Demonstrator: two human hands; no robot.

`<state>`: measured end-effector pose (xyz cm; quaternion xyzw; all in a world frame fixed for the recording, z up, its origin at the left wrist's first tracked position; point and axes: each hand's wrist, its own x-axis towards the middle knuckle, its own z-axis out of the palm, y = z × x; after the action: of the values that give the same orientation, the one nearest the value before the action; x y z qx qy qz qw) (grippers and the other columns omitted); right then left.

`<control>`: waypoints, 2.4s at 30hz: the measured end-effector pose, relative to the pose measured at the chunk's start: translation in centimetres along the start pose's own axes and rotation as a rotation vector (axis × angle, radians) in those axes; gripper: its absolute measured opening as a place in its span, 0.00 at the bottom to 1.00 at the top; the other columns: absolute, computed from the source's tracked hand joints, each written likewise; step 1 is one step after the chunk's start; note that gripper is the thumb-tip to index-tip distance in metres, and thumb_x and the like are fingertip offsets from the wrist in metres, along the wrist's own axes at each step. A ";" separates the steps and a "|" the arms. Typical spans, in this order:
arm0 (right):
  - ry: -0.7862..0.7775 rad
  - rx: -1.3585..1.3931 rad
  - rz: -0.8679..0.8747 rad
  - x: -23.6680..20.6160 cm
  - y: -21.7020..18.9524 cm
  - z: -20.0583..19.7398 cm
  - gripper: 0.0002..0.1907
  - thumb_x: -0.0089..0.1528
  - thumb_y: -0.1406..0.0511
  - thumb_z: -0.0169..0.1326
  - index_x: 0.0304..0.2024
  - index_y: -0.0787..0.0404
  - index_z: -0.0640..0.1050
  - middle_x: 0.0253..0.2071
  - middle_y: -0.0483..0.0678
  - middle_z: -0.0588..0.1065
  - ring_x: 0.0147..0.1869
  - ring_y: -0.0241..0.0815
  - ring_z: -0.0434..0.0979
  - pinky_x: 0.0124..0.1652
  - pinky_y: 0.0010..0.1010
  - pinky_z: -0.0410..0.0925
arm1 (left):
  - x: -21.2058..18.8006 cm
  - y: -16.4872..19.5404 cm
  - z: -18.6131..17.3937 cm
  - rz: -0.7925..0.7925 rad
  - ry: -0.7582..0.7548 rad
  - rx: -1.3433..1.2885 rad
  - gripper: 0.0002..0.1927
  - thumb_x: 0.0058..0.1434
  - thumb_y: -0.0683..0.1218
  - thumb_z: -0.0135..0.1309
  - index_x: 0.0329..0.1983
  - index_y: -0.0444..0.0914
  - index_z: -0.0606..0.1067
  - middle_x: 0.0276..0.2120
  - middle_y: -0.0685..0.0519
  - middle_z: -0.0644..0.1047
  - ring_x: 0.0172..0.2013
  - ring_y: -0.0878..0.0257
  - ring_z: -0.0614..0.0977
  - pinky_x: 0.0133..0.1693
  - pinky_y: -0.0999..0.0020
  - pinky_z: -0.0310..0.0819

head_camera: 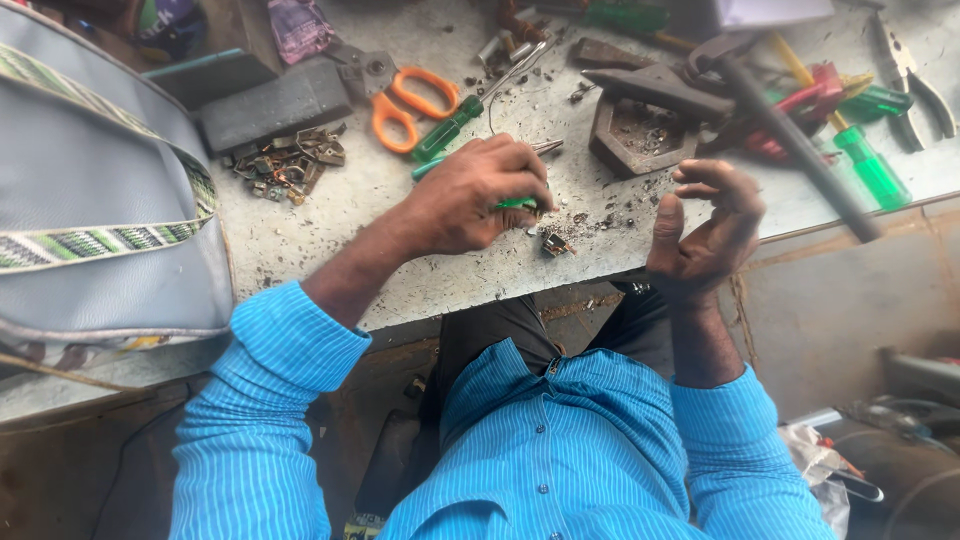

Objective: The person sorts small electronic components and wires from a container onto a workbench. They use pliers to separate and manipulate parts, then place sorted items into a bowl and on the table.

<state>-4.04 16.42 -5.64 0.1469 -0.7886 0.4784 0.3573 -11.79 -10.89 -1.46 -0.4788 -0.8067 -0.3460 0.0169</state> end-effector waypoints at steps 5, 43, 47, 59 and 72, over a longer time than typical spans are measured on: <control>-0.019 -0.044 -0.011 0.2 -0.7 0.8 0.19 0.76 0.68 0.56 0.65 0.63 0.64 0.56 0.55 0.72 0.54 0.43 0.78 0.48 0.30 0.77 | -1.5 -1.7 -0.2 -0.216 0.166 -0.548 0.08 0.68 0.44 0.58 0.49 0.40 0.79 0.43 0.54 0.82 0.41 0.68 0.83 0.44 0.73 0.83; -0.279 0.216 0.005 1.3 -10.0 7.3 0.12 0.68 0.68 0.60 0.53 0.63 0.75 0.49 0.53 0.74 0.51 0.37 0.79 0.47 0.25 0.79 | -5.0 -1.3 0.0 -0.183 0.258 -1.019 0.10 0.63 0.44 0.65 0.46 0.37 0.81 0.39 0.52 0.83 0.40 0.69 0.84 0.45 0.72 0.85; -0.283 0.218 0.097 0.8 -9.6 7.4 0.08 0.69 0.69 0.59 0.51 0.62 0.77 0.44 0.49 0.78 0.47 0.37 0.82 0.48 0.26 0.79 | -5.1 -1.4 0.1 -0.171 0.247 -0.985 0.10 0.62 0.46 0.66 0.44 0.37 0.82 0.37 0.52 0.83 0.38 0.69 0.83 0.42 0.73 0.83; -0.151 0.911 0.643 -0.7 -8.0 7.1 0.14 0.69 0.69 0.58 0.55 0.70 0.76 0.43 0.54 0.80 0.45 0.39 0.82 0.47 0.28 0.77 | -5.0 -1.0 -0.1 -0.232 0.221 -0.983 0.12 0.66 0.50 0.62 0.38 0.36 0.81 0.30 0.54 0.82 0.32 0.71 0.82 0.36 0.76 0.81; -0.220 0.989 0.638 -1.2 -9.7 6.3 0.12 0.70 0.71 0.56 0.55 0.69 0.75 0.44 0.54 0.79 0.45 0.41 0.81 0.46 0.31 0.77 | -5.4 -1.1 -0.6 -0.071 0.291 -0.892 0.08 0.67 0.48 0.63 0.40 0.38 0.81 0.36 0.54 0.80 0.38 0.70 0.80 0.43 0.73 0.79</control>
<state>-0.27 5.99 -2.02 0.1003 -0.5099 0.8544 0.0014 -9.93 -15.69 -3.58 -0.3579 -0.5846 -0.7226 -0.0896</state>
